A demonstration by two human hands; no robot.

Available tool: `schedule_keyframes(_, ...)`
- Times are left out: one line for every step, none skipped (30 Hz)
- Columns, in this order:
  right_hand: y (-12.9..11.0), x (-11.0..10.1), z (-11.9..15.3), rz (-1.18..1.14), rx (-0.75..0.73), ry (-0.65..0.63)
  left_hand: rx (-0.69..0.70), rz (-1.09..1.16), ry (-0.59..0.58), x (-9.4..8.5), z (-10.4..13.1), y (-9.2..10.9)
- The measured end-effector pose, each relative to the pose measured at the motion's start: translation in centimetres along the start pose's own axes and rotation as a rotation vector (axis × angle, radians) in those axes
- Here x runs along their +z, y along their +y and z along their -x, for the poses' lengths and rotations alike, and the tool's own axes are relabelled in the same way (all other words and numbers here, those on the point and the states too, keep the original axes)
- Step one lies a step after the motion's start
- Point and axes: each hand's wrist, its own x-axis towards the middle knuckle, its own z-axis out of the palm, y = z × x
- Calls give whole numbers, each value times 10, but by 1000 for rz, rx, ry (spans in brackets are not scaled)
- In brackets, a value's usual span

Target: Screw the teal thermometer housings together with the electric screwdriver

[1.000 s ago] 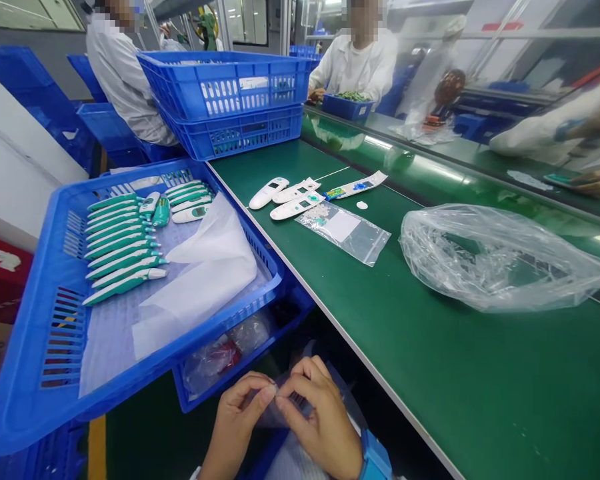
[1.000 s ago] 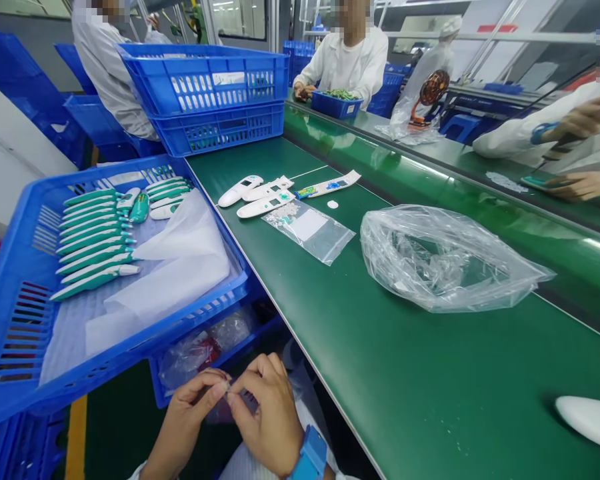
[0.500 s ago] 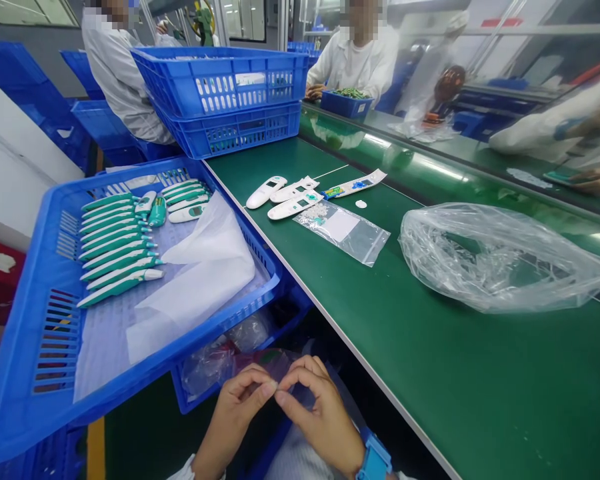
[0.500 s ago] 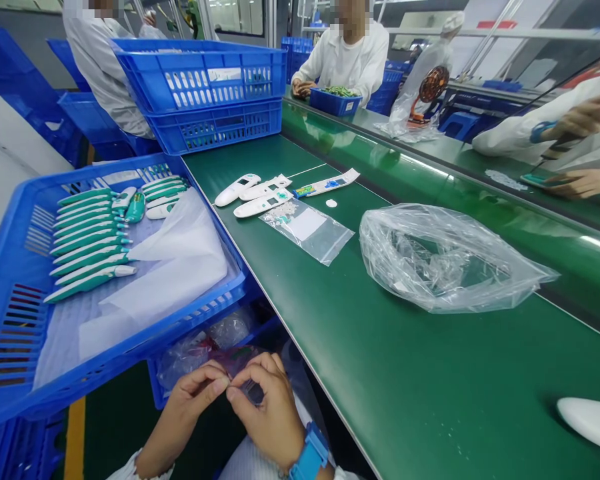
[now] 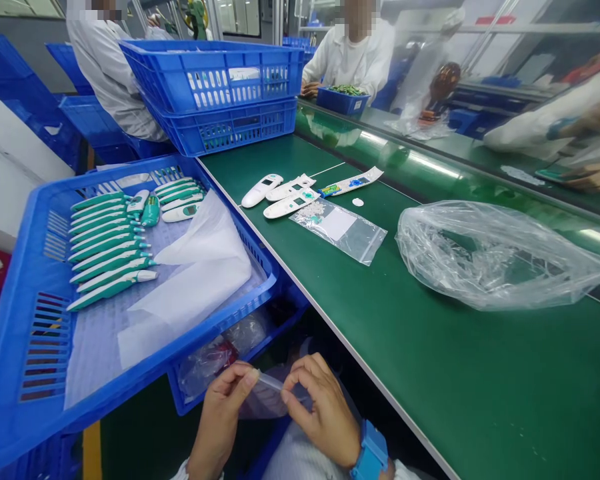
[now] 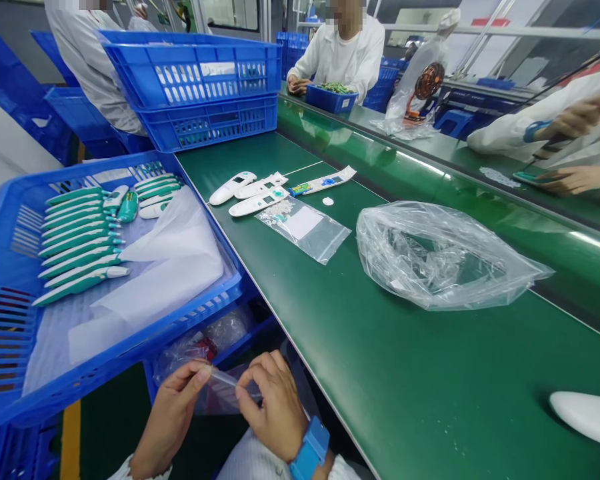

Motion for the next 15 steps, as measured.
schedule_keyframes(2,-1,1,-2,3,-3,-10,4,12,-2,-1,1)
schedule_keyframes(5,-2,3,-4,8,-5,-18,9,24,-4,-1,3)
schedule_keyframes(7,-3,5,-8,14,-9,-23,17,41,-5,-2,6)
schedule_keyframes(10,-3,8,-14,22,-13,-24,25,62,-6,-2,8)
schedule_keyframes(13,-4,10,-22,31,-15,-19,31,82,-7,-2,10)
schedule_keyframes(16,-4,12,-29,40,-16,-15,35,102,-7,-2,13)
schedule_keyframes(19,-4,15,-36,50,-17,-12,38,121,-8,-2,16)
schedule_keyframes(23,-4,17,-42,57,-18,-15,40,139,-9,-2,18)
schedule_keyframes(26,-4,19,-45,64,-16,-18,46,160,-10,-2,20)
schedule_keyframes(30,-4,21,-47,71,-10,-22,51,181,-11,-3,22)
schedule_keyframes(33,-4,22,-46,79,-1,-27,48,198,-12,-4,23)
schedule_keyframes(35,-4,24,-44,89,10,-27,29,204,-14,-5,24)
schedule_keyframes(37,-3,25,-43,99,21,-23,-9,193,-15,-6,24)
schedule_keyframes(38,-3,26,-45,110,31,-11,-69,166,-16,-7,22)
schedule_keyframes(38,-2,27,-49,117,38,13,-147,130,-17,-8,20)
